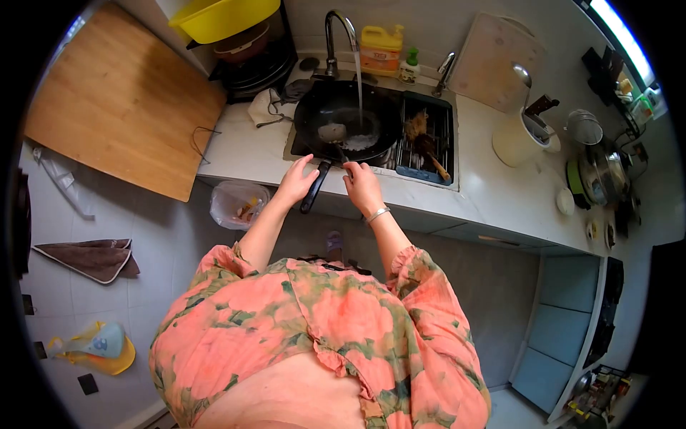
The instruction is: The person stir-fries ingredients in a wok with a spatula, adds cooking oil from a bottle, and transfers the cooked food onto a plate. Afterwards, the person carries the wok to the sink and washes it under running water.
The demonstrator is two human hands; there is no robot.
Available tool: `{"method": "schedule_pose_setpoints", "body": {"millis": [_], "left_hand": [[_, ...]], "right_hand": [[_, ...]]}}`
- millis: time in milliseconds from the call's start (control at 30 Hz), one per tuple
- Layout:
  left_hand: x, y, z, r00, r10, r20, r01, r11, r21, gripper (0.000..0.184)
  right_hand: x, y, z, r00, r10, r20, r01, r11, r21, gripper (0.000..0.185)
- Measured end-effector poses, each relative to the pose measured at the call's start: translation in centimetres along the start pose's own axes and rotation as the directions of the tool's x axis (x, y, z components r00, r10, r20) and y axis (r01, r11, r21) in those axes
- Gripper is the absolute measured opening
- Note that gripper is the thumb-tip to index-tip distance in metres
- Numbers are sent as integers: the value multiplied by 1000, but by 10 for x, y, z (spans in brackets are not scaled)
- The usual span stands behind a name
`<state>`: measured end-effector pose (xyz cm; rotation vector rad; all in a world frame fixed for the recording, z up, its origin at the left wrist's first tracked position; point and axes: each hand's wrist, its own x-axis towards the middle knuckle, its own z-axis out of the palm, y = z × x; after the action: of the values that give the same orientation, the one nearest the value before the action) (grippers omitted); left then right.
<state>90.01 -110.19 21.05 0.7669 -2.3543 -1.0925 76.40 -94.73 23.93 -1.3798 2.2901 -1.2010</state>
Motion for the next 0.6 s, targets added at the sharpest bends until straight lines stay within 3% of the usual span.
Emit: {"method": "schedule_pose_setpoints", "body": {"millis": [133, 200, 400, 533, 600], "left_hand": [[-2, 0, -12, 999, -37, 3, 37, 999, -37, 48], [4, -5, -16, 997, -77, 20, 77, 997, -8, 44], [35, -6, -23, 988, -136, 68, 142, 985, -93, 43], [61, -12, -9, 988, -106, 110, 120, 984, -129, 43], [77, -22, -1, 994, -31, 108, 37, 998, -54, 45]], "right_hand": [[14, 24, 23, 998, -8, -60, 3, 997, -83, 34], [22, 31, 28, 988, 146, 43, -139, 983, -121, 42], [34, 41, 38, 963, 247, 110, -217, 949, -227, 51], [34, 45, 47, 964, 232, 127, -208, 961, -182, 62], [32, 47, 49, 958, 246, 151, -225, 964, -139, 64]]}}
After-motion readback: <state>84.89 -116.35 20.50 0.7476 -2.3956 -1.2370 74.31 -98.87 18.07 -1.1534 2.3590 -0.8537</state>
